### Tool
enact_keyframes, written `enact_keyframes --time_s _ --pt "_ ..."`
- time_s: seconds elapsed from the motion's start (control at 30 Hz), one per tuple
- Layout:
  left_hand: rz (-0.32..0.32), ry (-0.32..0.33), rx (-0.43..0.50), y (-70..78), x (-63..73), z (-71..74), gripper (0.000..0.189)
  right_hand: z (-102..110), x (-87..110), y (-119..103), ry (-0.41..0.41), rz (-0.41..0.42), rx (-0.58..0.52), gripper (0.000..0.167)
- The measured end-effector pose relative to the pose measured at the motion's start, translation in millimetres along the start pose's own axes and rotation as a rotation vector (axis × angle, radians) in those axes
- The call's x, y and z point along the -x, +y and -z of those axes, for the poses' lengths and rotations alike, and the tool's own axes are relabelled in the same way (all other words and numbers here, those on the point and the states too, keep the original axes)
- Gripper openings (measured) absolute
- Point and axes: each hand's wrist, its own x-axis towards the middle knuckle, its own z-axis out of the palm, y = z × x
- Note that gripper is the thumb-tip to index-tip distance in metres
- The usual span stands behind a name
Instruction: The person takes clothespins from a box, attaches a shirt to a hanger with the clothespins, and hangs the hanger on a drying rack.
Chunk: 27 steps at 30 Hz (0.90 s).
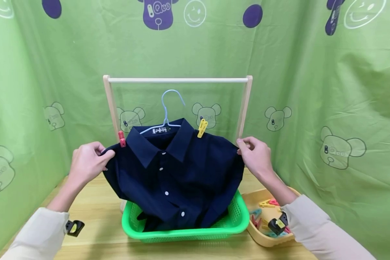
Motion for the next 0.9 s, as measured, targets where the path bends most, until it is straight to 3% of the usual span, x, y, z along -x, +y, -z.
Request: enact_keyframes --time_s 0.17,0.53,0.9 --pt "-0.011 0.034 -0.010 1.5 -8.0 6.6 0.020 1 1.1 2 -0.006 0.010 0.013 0.038" --pt "0.008 0.013 -0.030 11.3 -28.0 19.8 0.027 6 1.5 4 -0.022 -0.030 0.031 0.031" --pt "0.011 0.009 -0.057 26.6 -53.9 29.2 0.030 4 1.9 9 -0.025 -0.014 0.067 0.025"
